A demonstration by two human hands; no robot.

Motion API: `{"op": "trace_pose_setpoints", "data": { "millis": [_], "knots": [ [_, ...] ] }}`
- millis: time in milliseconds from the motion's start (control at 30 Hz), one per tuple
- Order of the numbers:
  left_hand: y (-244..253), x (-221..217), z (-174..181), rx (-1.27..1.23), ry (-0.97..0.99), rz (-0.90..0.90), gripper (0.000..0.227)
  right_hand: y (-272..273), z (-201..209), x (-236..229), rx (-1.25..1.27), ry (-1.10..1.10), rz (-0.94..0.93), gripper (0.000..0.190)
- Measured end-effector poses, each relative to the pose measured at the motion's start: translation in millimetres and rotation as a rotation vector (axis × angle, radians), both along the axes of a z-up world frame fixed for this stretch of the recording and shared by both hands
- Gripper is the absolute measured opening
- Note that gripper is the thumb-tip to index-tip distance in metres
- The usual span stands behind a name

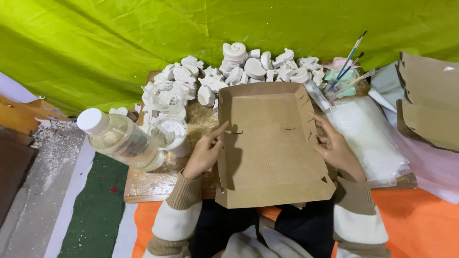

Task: Folding and assembling a cardboard box from a flat template on a low table.

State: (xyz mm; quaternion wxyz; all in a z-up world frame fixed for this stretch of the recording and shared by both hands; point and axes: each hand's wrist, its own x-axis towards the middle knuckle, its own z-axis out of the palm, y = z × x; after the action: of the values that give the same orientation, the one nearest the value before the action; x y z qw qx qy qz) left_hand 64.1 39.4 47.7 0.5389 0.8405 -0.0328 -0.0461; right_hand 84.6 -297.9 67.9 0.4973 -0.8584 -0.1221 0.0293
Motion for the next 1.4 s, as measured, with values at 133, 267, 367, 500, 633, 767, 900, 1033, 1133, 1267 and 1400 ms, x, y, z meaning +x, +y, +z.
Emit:
{"op": "trace_pose_setpoints", "data": {
  "millis": [133,267,367,500,633,767,900,1033,1133,1267,1400],
  "knots": [
    [3.1,10.7,-25.1,0.080,-0.016,-0.021,0.061,-10.7,-30.7,22.1,0.022,0.142,0.057,0.089],
    [-2.1,8.5,-13.5,0.042,-0.006,-0.015,0.064,-18.5,-46.0,32.2,-0.106,-0.003,0.081,0.086],
    [-3.3,18.0,-0.7,-0.002,-0.017,-0.002,0.066,-12.1,-30.2,36.6,-0.106,-0.052,0.065,0.085],
    [-3.1,45.6,-11.8,-0.042,-0.061,0.069,0.066,-12.0,-29.5,58.2,-0.127,-0.166,0.118,0.085],
    [-3.3,54.3,-19.6,-0.061,-0.106,0.120,0.064,0.6,-35.3,66.6,-0.152,-0.228,0.137,0.083],
    [-8.1,31.6,2.1,-0.051,-0.092,0.096,0.060,2.9,-34.2,59.0,-0.217,-0.189,0.060,0.072],
    [-8.1,-12.2,24.8,-0.070,-0.150,0.145,0.058,10.0,-5.7,23.2,-0.105,-0.046,-0.101,0.060],
    [-15.7,-68.2,17.4,0.053,-0.113,0.279,0.063,3.3,-28.3,-20.8,-0.097,0.042,-0.253,0.058],
    [-21.8,-93.6,-42.6,0.334,-0.264,0.415,0.067,-2.6,-66.4,-46.8,-0.041,-0.112,-0.381,0.050],
    [-42.4,-105.6,-62.9,0.310,-0.318,0.511,0.050,6.5,-89.0,-66.0,-0.162,-0.404,-0.432,0.039],
    [-57.3,-108.9,-58.5,0.308,-0.447,0.512,0.032,10.2,-100.0,-70.0,-0.218,-0.497,-0.429,0.034]
  ]
}}
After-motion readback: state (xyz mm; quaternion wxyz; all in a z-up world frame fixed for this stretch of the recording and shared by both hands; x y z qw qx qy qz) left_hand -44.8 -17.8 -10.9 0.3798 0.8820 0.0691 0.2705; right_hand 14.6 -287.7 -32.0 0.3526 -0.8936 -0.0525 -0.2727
